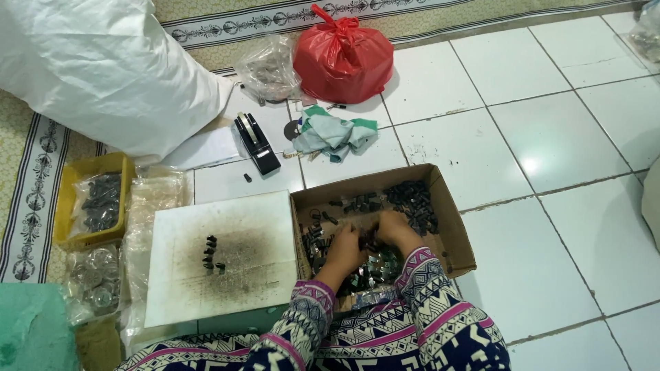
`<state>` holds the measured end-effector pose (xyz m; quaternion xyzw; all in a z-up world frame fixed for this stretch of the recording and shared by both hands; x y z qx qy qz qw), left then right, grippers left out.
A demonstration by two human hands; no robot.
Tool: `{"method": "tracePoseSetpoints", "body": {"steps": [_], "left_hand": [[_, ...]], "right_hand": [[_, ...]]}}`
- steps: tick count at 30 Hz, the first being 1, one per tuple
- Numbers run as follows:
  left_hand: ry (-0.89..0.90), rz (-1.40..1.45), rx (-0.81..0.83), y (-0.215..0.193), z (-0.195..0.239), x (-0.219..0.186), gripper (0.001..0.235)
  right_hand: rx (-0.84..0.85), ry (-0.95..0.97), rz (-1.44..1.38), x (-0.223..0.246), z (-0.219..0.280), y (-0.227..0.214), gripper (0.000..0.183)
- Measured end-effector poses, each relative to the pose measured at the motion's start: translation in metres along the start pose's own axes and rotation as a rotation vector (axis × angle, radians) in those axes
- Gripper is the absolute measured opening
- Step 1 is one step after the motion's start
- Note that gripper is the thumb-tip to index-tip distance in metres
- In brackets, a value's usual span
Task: Inserting small black screws into a white foam board by hand in a specific pattern.
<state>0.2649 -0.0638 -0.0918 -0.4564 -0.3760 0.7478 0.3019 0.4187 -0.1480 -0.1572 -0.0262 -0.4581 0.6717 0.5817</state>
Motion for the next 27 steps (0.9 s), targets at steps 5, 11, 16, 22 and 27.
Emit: {"method": "tracePoseSetpoints", "body": {"steps": [5,11,16,22,27], "left_hand": [[-0.012,0.145,0.018,0.003,0.022,0.008,0.041],[-0.098,0.282,-0.087,-0.024,0.048,0.003,0.040],[-0.150,0.337,-0.190,-0.027,0.050,0.000,0.044],[-0.205,0.631,-0.287,-0.016,0.050,-0.001,0.054],[-0.042,0.639,-0.585,-0.040,0.077,-0.011,0.037]], "right_hand": [[0.059,0.007,-0.088,0.041,0.053,-0.030,0.037],[0.124,0.000,-0.491,0.058,0.082,-0.052,0.049],[0.171,-0.028,-0.716,0.042,0.066,-0.040,0.054],[0.207,-0.091,-0.959,0.040,0.065,-0.033,0.058],[0.240,-0.153,-1.148,0.047,0.069,-0.021,0.053]]}}
Point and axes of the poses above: each hand's wrist, its own z-axis away from the middle knuckle, its own y-axis out of the palm, x = y × z, the point moved 4 cm from there along -z, towards the middle knuckle, and after that the axes turned 14 degrees about -z, right-handed, at the moved point
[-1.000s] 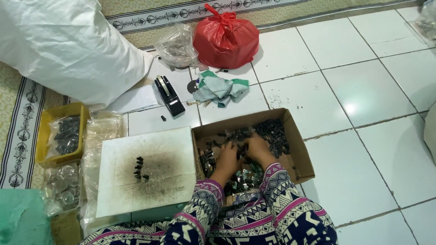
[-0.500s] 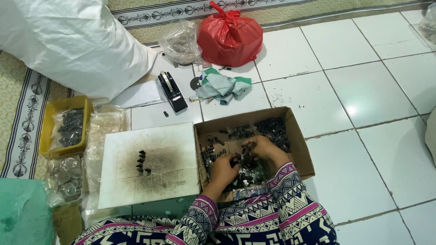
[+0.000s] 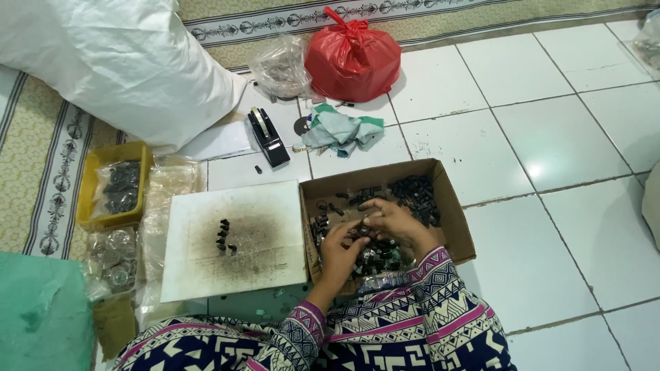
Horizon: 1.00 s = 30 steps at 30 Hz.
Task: Inserting small black screws into a white foam board by hand in a specific pattern.
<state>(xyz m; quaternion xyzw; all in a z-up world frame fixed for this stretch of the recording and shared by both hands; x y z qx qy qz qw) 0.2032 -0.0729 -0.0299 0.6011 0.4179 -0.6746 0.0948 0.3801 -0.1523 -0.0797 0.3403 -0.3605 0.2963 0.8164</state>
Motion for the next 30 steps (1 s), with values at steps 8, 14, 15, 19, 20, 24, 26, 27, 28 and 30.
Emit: {"method": "tracePoseSetpoints", "body": {"steps": [8,14,15,19,20,24,26,27,28,30], "left_hand": [[0.085,-0.031,-0.171,-0.066,0.022,-0.035,0.021],[0.012,-0.055,-0.190,-0.118,0.047,-0.025,0.015],[-0.014,-0.094,-0.166,-0.129,0.054,-0.034,0.016],[0.002,-0.292,-0.213,-0.160,0.076,-0.036,0.019],[-0.018,-0.330,-0.176,-0.162,0.081,-0.028,0.018],[-0.240,-0.279,-0.046,-0.178,0.103,-0.028,0.026],[-0.281,-0.258,-0.040,-0.180,0.109,-0.016,0.026],[-0.317,-0.242,-0.028,-0.180,0.112,-0.010,0.028],[-0.319,-0.238,-0.033,-0.182,0.111,-0.015,0.028],[-0.479,-0.111,0.041,-0.184,0.111,-0.020,0.031]], "right_hand": [[0.145,-0.052,-0.104,0.005,0.030,0.070,0.046],[0.110,-0.197,0.011,0.007,0.061,0.132,0.021],[0.069,-0.237,0.078,0.015,0.077,0.145,0.013],[0.099,-0.318,0.335,0.018,0.108,0.185,0.010],[0.129,-0.346,0.439,0.017,0.113,0.194,0.007],[0.233,-0.363,0.653,0.011,0.127,0.216,0.008],[0.251,-0.348,0.676,0.010,0.129,0.223,0.009],[0.264,-0.336,0.692,0.010,0.130,0.225,0.010],[0.267,-0.335,0.697,0.010,0.130,0.226,0.010],[0.215,-0.290,0.638,0.009,0.126,0.227,0.007]]}}
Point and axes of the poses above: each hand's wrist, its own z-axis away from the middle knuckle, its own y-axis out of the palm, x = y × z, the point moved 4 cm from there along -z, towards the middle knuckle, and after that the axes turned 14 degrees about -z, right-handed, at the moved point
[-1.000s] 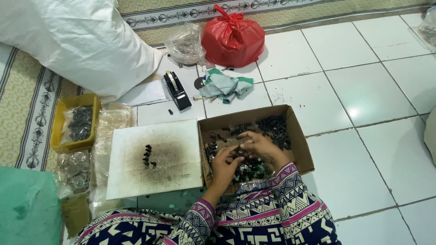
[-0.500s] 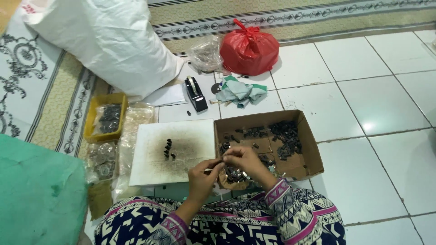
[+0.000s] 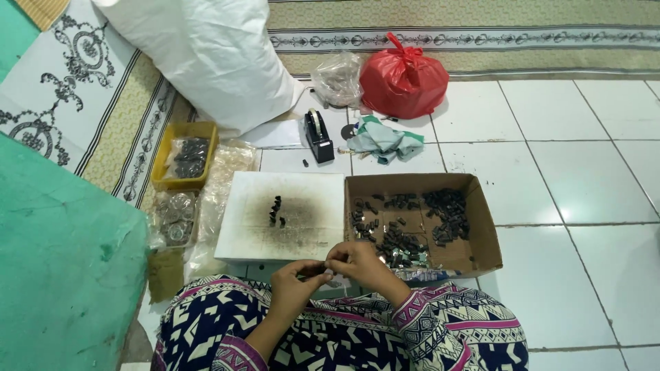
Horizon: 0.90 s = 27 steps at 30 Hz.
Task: Inserting small black screws into a white foam board by hand in a specific pattern.
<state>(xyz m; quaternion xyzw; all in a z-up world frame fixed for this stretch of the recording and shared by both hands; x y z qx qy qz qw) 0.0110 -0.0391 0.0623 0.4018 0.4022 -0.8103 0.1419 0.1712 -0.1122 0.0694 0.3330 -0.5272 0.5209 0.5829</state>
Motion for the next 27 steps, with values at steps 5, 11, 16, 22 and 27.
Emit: {"method": "tracePoseSetpoints", "body": {"steps": [5,11,16,22,27], "left_hand": [[0.145,0.059,-0.127,0.008,-0.012,0.008,0.021],[0.142,0.198,-0.086,0.007,-0.020,0.011,0.019],[0.153,0.307,-0.017,0.018,-0.034,0.038,0.020],[0.189,0.317,-0.031,0.013,-0.037,0.033,0.020],[0.232,0.334,-0.034,0.011,-0.037,0.033,0.020]], "right_hand": [[-0.075,-0.023,-0.028,-0.007,-0.007,0.003,0.005],[-0.148,-0.134,-0.139,-0.025,-0.008,0.001,0.008],[-0.256,-0.152,-0.425,-0.030,-0.009,-0.020,0.011],[-0.267,-0.214,-0.356,-0.042,-0.011,-0.009,0.010],[-0.214,-0.336,-0.098,-0.034,-0.011,0.001,0.010]]}}
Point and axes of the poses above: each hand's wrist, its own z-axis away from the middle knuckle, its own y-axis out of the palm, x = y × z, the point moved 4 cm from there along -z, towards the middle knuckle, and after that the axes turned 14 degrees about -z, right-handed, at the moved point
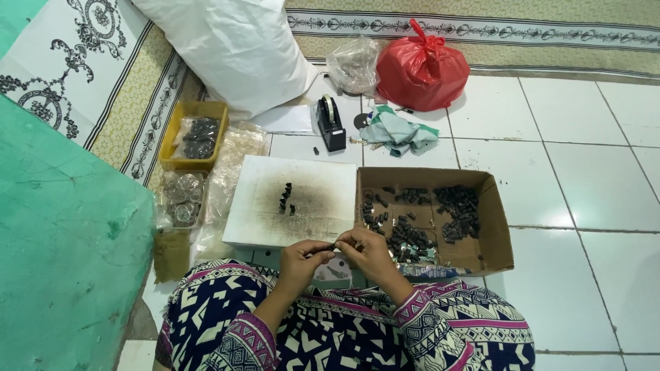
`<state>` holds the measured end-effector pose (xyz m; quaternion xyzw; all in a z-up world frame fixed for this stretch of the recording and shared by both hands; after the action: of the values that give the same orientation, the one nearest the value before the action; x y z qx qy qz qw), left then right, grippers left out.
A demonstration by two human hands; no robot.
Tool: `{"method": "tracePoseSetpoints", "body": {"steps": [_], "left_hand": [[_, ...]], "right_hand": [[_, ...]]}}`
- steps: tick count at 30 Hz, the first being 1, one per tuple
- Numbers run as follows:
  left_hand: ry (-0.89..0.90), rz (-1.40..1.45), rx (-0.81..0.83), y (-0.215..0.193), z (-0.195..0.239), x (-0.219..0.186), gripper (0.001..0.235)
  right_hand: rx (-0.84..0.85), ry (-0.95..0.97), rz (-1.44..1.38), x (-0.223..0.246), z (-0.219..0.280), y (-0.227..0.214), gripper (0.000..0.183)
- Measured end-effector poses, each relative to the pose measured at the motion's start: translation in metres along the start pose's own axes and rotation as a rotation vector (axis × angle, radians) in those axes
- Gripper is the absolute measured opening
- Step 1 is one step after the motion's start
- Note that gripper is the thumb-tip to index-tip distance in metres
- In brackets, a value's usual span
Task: Inserting small black screws into a white foam board by hand in a specific pattern.
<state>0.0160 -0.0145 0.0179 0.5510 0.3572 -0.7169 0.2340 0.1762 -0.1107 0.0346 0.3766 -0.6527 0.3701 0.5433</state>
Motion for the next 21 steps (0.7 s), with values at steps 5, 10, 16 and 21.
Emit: {"method": "tracePoseSetpoints", "body": {"steps": [5,10,16,21], "left_hand": [[0.025,-0.020,0.014,0.000,-0.005,0.010,0.018],[0.045,-0.058,0.025,0.000,-0.006,0.015,0.016],[0.025,-0.091,0.036,0.005,-0.006,0.026,0.018],[-0.024,-0.078,0.077,0.009,-0.002,0.025,0.018]], "right_hand": [[0.032,-0.038,0.085,0.000,0.000,0.002,0.009],[0.104,-0.094,0.193,0.021,0.000,0.007,0.010],[0.218,-0.096,0.369,0.031,-0.001,0.013,0.008],[0.307,-0.067,0.442,0.033,-0.001,0.013,0.007]]}}
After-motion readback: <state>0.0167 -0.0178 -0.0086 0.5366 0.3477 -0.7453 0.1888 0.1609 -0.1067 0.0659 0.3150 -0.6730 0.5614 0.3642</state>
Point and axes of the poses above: each hand's wrist, its own z-axis away from the middle knuckle, its own y-axis out of the palm, x = y × z, the point moved 4 cm from there along -z, towards the middle knuckle, and after that the axes turned 14 degrees about -z, right-handed, at the moved point
